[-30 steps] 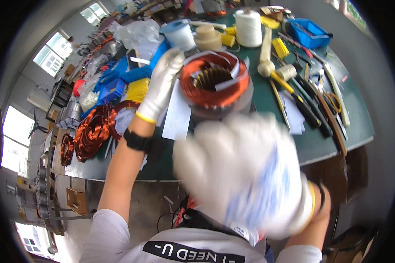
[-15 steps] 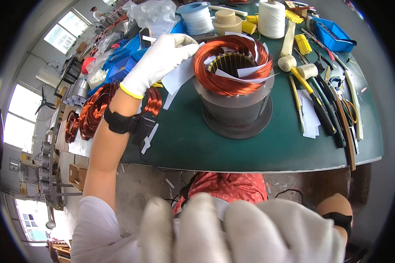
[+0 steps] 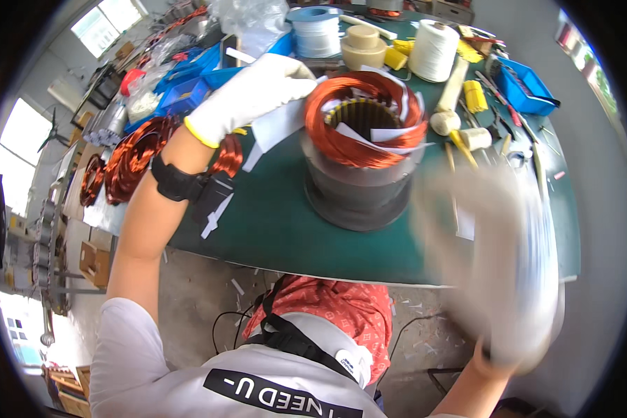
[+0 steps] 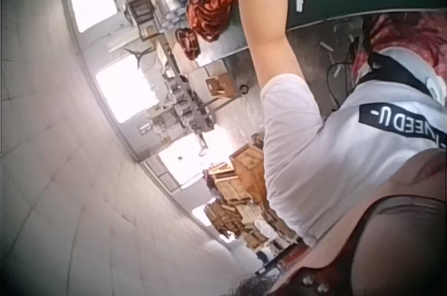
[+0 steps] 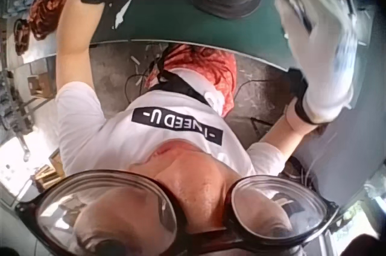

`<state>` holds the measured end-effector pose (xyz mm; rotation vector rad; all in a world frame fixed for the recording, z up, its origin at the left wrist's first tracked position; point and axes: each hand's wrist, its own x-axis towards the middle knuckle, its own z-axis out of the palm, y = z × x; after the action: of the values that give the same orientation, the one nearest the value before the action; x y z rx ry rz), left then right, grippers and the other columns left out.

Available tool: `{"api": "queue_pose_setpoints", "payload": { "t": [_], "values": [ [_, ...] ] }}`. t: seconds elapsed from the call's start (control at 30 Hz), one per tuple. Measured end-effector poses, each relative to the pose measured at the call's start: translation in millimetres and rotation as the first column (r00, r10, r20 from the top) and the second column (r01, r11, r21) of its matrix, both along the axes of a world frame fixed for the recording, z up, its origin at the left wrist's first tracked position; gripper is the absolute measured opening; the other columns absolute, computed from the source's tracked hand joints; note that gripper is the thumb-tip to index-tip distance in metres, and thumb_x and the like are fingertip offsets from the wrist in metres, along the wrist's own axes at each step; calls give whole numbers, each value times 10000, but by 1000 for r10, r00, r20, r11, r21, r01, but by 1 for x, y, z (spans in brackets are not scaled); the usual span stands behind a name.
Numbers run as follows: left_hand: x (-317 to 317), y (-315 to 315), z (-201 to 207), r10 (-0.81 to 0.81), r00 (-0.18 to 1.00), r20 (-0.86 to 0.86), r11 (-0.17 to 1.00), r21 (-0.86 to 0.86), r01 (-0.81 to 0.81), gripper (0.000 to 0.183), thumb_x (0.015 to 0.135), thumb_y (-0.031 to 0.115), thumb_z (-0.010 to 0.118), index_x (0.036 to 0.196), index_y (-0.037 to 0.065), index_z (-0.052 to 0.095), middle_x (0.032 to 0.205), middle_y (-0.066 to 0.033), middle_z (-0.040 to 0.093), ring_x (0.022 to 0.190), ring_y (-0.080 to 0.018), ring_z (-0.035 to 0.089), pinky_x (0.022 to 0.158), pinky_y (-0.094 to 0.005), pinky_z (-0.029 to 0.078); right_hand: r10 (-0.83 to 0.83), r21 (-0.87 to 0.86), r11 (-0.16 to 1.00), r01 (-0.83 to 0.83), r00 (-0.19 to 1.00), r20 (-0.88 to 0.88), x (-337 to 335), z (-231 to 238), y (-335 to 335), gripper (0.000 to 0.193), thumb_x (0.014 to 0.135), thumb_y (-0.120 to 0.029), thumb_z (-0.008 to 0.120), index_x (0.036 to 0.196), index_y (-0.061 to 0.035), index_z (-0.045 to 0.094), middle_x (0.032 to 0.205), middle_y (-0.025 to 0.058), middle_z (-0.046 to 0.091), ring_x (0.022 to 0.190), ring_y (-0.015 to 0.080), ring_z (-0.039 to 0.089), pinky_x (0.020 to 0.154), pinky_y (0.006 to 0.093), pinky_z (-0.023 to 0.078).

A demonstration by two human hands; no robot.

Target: Inserting paper insulation into the slots of a motor stator manual assembly.

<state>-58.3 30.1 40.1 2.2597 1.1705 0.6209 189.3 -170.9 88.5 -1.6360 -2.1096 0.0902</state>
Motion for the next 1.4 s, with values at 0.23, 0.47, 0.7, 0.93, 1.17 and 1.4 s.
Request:
{"api": "queue_pose_setpoints", "payload": {
  "t": [0.23,0.47,0.7,0.93,1.17,1.4],
  "values": [
    [28,-8,-4,16,995,101,1000,-26,-14,252,947,178,590,1018,-52,663,850,-9,654,760,-66,548,696,-231,458,269,-240,813,-531,707,-654,47,-71,184,438,847,-198,589,1215,39,587,1062,124,643,978,152,587,874,275,476],
    [34,2,-16,40,975,218,986,152,-74,281,932,234,632,952,-43,674,764,-96,663,717,-104,609,664,-304,502,187,-135,835,-534,505,-843,34,-76,172,286,755,-84,549,964,77,660,1228,192,606,957,159,597,886,264,479],
    [34,-4,38,-77,992,-102,980,-190,56,244,952,202,594,1032,-26,633,871,-13,640,804,-72,550,720,-234,456,787,607,599,-522,522,-327,39,-104,187,410,762,-48,549,1146,44,654,848,11,638,619,12,528,554,164,446],
    [30,-29,-12,134,969,206,983,98,-156,147,955,116,579,985,-13,644,807,-4,622,718,-42,529,636,-212,442,194,13,837,-547,273,-942,27,-101,187,400,777,-100,547,1114,85,656,764,50,648,557,64,563,535,190,472],
    [48,-14,19,22,979,204,987,-162,11,213,949,173,595,1013,-26,636,859,-15,636,756,-54,529,695,-234,444,98,-84,797,-598,266,-959,43,-92,181,513,702,-91,528,1178,77,620,1008,102,681,798,103,629,740,200,516],
    [47,-9,19,45,998,-35,982,186,-38,234,933,196,603,956,-32,649,802,-38,637,745,-82,531,711,-254,446,152,-54,836,-546,325,-933,32,-90,181,529,692,-79,508,1185,74,623,893,54,668,692,48,595,658,173,508]
  ]
}}
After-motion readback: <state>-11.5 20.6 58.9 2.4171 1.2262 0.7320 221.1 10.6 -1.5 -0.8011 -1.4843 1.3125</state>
